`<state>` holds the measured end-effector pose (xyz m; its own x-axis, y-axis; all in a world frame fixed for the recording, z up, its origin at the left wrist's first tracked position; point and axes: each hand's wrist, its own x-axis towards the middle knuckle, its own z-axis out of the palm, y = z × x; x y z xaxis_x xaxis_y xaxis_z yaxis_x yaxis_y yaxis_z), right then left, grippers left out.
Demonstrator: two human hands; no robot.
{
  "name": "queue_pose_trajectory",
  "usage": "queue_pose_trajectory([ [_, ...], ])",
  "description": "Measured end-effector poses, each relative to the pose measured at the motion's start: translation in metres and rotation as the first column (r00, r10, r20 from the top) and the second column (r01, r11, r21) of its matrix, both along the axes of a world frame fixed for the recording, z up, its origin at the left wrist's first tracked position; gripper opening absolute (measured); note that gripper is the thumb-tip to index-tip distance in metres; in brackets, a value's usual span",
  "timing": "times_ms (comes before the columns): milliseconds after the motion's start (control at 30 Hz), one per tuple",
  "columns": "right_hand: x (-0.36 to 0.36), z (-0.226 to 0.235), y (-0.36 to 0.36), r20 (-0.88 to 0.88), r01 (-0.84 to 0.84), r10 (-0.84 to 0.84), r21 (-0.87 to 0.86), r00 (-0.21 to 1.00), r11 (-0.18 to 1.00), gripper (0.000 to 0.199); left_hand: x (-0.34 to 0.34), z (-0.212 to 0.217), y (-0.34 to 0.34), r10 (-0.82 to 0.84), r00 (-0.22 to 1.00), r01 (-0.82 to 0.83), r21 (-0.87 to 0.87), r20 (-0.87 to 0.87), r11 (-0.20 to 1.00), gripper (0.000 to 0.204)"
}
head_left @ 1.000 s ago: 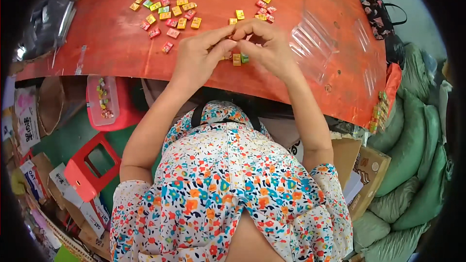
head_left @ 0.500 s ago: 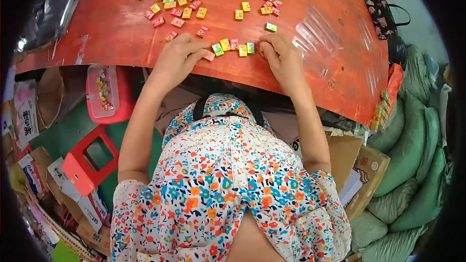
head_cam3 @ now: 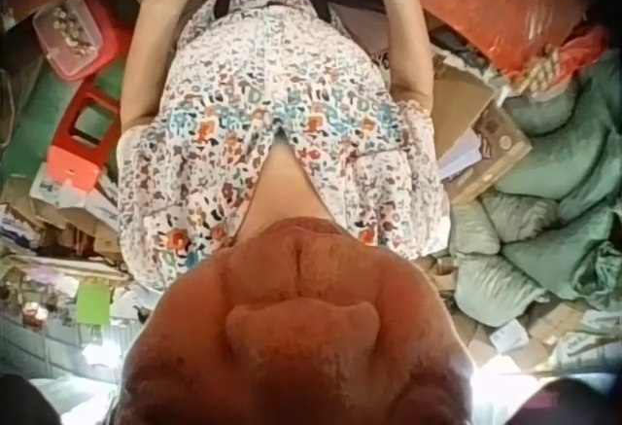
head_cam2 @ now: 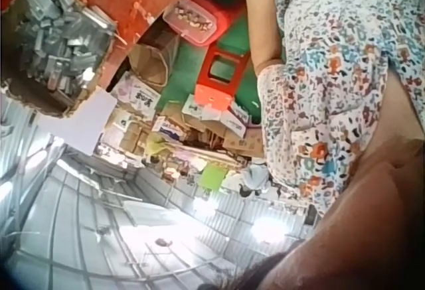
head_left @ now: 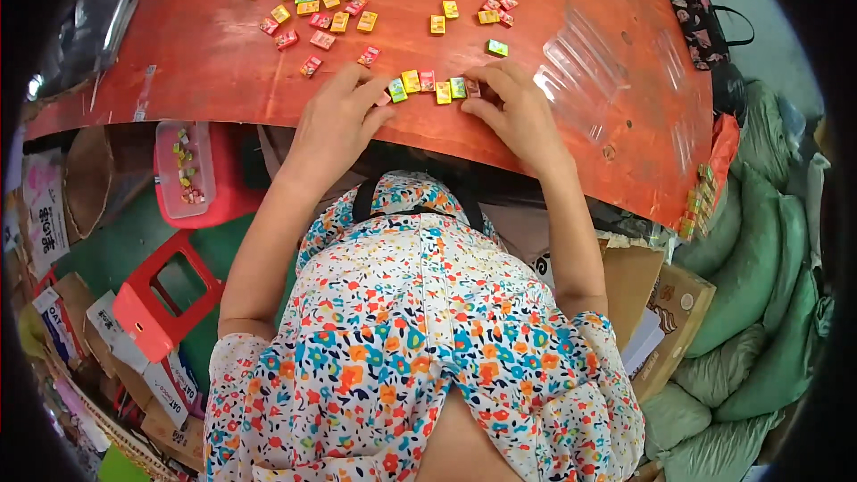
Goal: Arranging small colorful rectangular items into clear plastic trays on a workbench.
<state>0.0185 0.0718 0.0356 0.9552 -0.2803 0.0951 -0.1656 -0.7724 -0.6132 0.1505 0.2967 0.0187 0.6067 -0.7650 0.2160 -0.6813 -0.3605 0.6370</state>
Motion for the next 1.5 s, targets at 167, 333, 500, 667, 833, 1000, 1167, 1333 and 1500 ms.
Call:
queue_pose_trajectory([
  [167,0.005,-0.002,0.001,0.034,-0.042,0.046,-0.091,0.998,0.995,0.046,0.014,0.004,-0.007,-0.142,0.99,0.142,-0.036,-0.014,0.989,0.047],
  [333,0.016,0.005,0.013,-0.038,-0.109,0.102,-0.268,0.994,0.957,0.051,0.005,0.012,-0.025,-0.057,0.981,0.032,0.136,0.188,0.99,0.044],
  [500,0.021,-0.007,0.012,-0.044,-0.114,0.105,-0.281,0.993,0.953,0.045,0.007,0.001,-0.032,-0.113,0.963,0.08,0.141,0.244,0.987,0.041],
  [667,0.021,-0.013,0.013,0.034,-0.098,0.114,-0.312,0.993,0.945,0.044,0.007,0.005,-0.032,-0.131,0.964,0.09,0.181,0.23,0.979,0.041],
  [833,0.008,0.002,0.005,0.012,-0.069,0.075,-0.244,0.997,0.967,0.048,0.005,0.01,-0.019,-0.035,0.965,0.013,0.087,0.26,0.996,0.046],
  [1000,0.001,0.0,-0.008,-0.003,-0.102,0.102,-0.153,0.995,0.983,0.047,0.01,0.006,-0.015,-0.079,0.989,0.073,0.055,0.128,0.996,0.045],
  [1167,0.007,-0.016,0.005,0.055,-0.1,0.111,-0.182,0.992,0.978,0.038,0.012,0.001,-0.025,-0.185,0.978,0.187,-0.005,0.101,0.982,0.037],
  [1333,-0.009,-0.009,0.006,0.055,-0.026,0.034,-0.14,0.998,0.99,0.033,0.004,0.009,-0.038,-0.19,0.982,0.189,0.033,0.015,0.981,0.03],
  [1500,-0.053,0.005,-0.021,0.174,0.134,-0.124,-0.046,0.977,0.99,0.03,-0.008,0.015,-0.094,-0.362,0.931,0.366,-0.105,0.05,0.925,0.027],
])
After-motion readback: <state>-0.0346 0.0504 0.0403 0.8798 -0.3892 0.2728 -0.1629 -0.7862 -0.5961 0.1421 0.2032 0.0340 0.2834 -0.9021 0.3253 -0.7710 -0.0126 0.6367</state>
